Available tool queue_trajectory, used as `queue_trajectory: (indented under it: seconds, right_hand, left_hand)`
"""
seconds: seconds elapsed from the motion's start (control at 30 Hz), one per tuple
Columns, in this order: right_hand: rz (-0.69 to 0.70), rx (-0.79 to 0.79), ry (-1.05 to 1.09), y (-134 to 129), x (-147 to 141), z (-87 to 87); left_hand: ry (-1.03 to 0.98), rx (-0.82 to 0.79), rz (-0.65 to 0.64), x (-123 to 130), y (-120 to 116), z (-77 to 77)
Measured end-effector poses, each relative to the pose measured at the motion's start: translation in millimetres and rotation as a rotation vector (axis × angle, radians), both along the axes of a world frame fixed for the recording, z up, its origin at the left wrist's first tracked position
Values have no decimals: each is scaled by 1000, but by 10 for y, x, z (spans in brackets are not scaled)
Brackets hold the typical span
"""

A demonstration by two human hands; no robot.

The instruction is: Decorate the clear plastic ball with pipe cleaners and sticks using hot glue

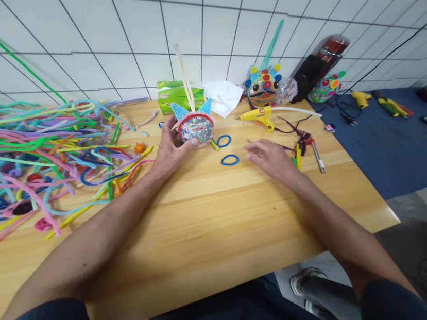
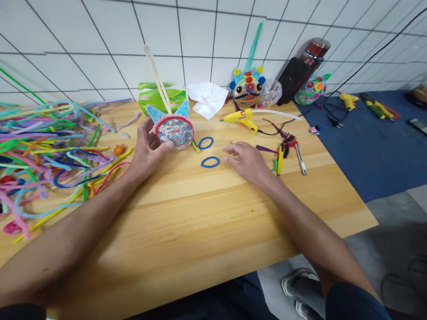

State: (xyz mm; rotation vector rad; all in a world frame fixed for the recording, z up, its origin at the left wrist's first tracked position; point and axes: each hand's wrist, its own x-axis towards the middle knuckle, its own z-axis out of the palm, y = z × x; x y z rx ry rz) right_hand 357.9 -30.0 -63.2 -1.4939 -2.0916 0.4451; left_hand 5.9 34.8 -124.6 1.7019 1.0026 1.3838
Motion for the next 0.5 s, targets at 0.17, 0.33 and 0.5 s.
queue_trajectory:
  seconds: [0.17, 0.33, 0.5]
  right_hand:
    - [-6, -69, -161, 90, -398, -65]
    - [12, 9, -190, 112, -462, -231]
    - [-13, 32, -105, 47, -457, -247]
  left_hand:
    - [115, 139, 260, -78, -153, 182]
    - [259, 263, 296, -7, -450, 522]
    - [312, -28, 81, 215, -931, 622]
